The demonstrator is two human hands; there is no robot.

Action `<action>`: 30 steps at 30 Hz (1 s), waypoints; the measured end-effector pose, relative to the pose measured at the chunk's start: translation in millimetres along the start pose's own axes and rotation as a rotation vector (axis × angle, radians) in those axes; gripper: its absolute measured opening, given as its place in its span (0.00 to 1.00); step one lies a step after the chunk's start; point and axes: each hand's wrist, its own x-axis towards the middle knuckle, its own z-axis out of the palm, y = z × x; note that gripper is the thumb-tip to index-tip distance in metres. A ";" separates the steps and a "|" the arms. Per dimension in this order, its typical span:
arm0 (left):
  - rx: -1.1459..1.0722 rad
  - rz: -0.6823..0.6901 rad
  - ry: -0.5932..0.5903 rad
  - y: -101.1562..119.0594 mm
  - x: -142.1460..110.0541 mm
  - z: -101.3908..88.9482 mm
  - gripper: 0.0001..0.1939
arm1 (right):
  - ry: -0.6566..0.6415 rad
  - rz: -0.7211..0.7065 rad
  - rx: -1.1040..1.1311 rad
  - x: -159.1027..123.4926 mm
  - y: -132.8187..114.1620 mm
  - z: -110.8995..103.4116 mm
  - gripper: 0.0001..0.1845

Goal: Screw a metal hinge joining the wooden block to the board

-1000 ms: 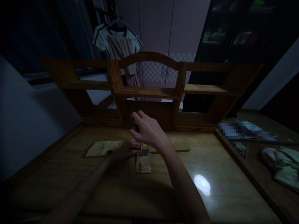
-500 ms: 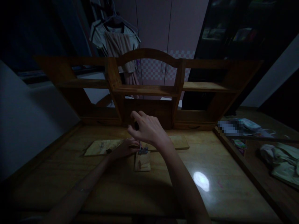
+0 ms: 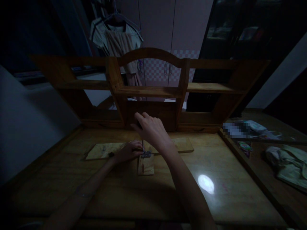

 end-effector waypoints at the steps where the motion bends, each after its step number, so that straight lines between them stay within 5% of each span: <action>1: -0.008 0.001 0.002 0.8 0.2 0.1 0.04 | -0.001 -0.015 0.007 0.2 -0.2 -0.2 0.13; 5: -0.022 -0.020 0.027 1.4 0.0 1.4 0.04 | -0.014 -0.103 0.072 -2.2 -1.6 -3.7 0.20; 14: 0.016 0.085 0.081 2.6 1.7 1.9 0.04 | 0.009 -0.076 0.064 -0.4 1.1 -1.3 0.10; 18: 0.048 0.037 0.090 6.1 2.3 -0.9 0.05 | 0.002 -0.106 0.105 -3.2 0.9 -2.5 0.20; 25: 0.094 0.088 0.098 3.1 2.3 1.5 0.06 | 0.003 -0.055 0.029 -1.1 -0.5 -2.4 0.12; 30: 0.123 0.041 0.122 2.8 -0.6 4.0 0.07 | -0.013 -0.099 0.071 -3.8 -3.8 -6.1 0.20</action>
